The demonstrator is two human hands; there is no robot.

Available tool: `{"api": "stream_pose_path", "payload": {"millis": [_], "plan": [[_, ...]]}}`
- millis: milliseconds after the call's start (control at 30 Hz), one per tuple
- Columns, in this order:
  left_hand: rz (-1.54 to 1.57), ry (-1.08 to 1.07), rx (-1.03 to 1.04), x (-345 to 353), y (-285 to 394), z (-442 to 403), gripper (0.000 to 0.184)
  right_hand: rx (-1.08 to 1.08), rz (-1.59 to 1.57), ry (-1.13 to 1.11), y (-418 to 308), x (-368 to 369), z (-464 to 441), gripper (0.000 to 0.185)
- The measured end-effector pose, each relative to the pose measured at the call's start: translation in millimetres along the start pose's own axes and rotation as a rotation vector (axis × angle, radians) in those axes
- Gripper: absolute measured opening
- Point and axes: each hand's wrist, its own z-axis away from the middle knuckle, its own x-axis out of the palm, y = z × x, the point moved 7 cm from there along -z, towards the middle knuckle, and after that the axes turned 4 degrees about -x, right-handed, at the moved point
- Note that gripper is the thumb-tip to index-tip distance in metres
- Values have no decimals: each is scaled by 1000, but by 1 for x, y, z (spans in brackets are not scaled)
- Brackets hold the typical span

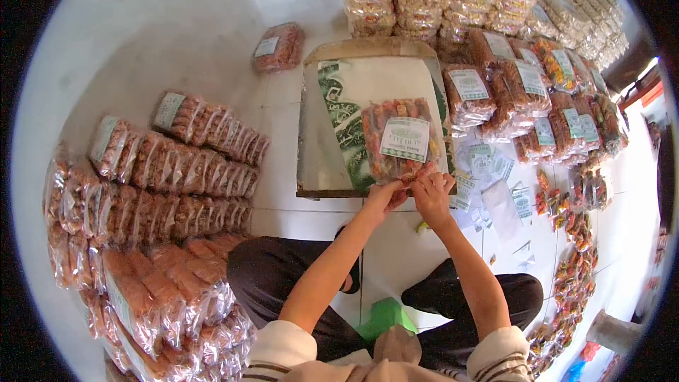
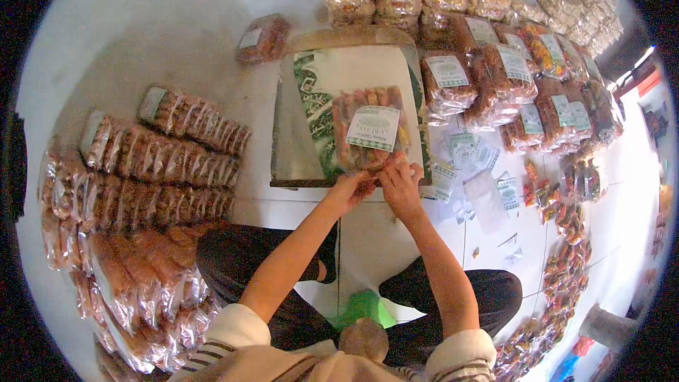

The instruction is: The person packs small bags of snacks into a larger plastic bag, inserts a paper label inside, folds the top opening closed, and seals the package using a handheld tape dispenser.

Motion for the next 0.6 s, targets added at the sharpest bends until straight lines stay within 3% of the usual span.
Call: {"api": "stream_pose_path", "payload": {"millis": [300, 367, 400, 433, 500, 533, 600], "plan": [[-112, 102, 100, 6, 1, -4, 14, 39, 163, -149, 17, 7, 32, 18], [-119, 100, 97, 5, -3, -10, 13, 430, 123, -24, 43, -11, 51, 19], [-125, 100, 93, 3, -4, -10, 12, 657, 80, 186, 51, -29, 67, 14], [-133, 103, 90, 4, -2, -7, 11, 664, 84, 178, 48, -27, 83, 14], [-103, 136, 88, 8, -3, -5, 16, 1210, -54, 277, 60, -9, 160, 19], [-111, 134, 98, 9, -3, -6, 15, 1223, -44, 277, 54, -2, 174, 19], [-127, 131, 99, 12, -4, -7, 14, 1644, -206, 149, 42, 32, 225, 40]]}}
